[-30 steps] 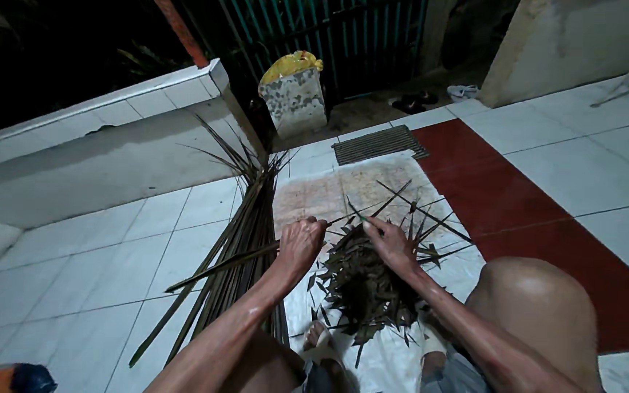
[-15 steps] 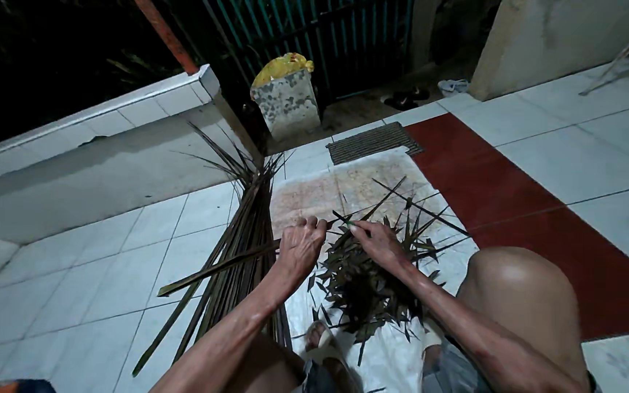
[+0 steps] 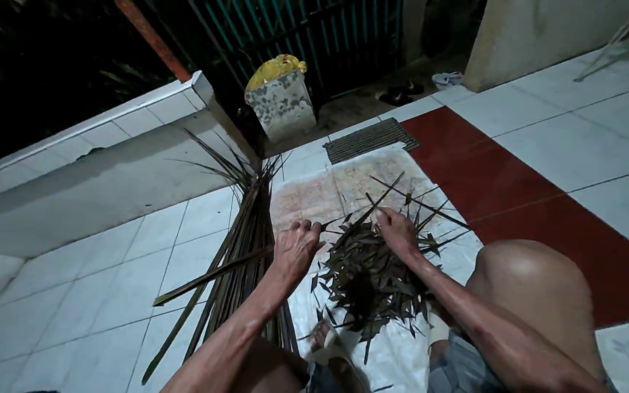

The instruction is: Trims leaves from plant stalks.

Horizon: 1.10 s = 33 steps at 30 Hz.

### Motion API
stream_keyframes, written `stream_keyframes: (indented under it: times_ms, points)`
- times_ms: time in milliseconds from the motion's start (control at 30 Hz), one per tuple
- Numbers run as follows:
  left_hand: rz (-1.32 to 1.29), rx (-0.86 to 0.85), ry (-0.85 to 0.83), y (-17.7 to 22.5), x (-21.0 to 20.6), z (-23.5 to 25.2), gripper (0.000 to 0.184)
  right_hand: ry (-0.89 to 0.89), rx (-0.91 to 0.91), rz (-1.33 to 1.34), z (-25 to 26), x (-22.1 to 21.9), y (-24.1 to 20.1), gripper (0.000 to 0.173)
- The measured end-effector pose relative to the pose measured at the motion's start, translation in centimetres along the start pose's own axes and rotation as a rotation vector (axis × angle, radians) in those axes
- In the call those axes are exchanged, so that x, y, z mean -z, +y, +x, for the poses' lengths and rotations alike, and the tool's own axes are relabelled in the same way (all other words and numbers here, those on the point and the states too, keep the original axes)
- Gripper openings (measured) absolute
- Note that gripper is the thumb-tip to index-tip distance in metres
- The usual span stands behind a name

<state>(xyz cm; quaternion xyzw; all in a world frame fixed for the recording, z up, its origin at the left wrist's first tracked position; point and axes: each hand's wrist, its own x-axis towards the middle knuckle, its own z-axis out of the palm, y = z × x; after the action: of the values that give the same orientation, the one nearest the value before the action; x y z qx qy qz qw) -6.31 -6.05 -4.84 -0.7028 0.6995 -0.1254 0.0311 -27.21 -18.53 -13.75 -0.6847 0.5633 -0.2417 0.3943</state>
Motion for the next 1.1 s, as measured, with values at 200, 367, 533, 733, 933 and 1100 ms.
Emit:
stream_keyframes:
  times_ms: [200,367,533,733,933,1100]
  points:
    - [-0.085,0.071,-0.057,-0.4,0.4,0.4,0.026,-0.103,0.233,0.112,-1.5,-1.2,-0.4,0.042]
    - [-0.234,0.147,-0.141,-0.8,1.4,0.5,0.029,-0.148,0.313,0.120,-1.9,-1.9,-1.0,0.042]
    - [-0.265,0.152,-0.153,-0.9,1.2,0.4,0.029,-0.137,0.263,0.067,-1.5,-1.6,-1.1,0.041]
    - [-0.270,0.124,-0.126,-1.1,1.0,0.5,0.030,-0.091,0.185,0.081,-0.7,-1.2,-1.1,0.039]
    - [-0.303,0.175,-0.192,-1.3,1.4,0.3,0.030,0.124,-0.039,0.078,1.9,0.0,1.0,0.039]
    - [-0.529,0.198,-0.159,-3.2,0.1,0.3,0.030,0.182,0.066,0.249,1.3,0.1,0.8,0.039]
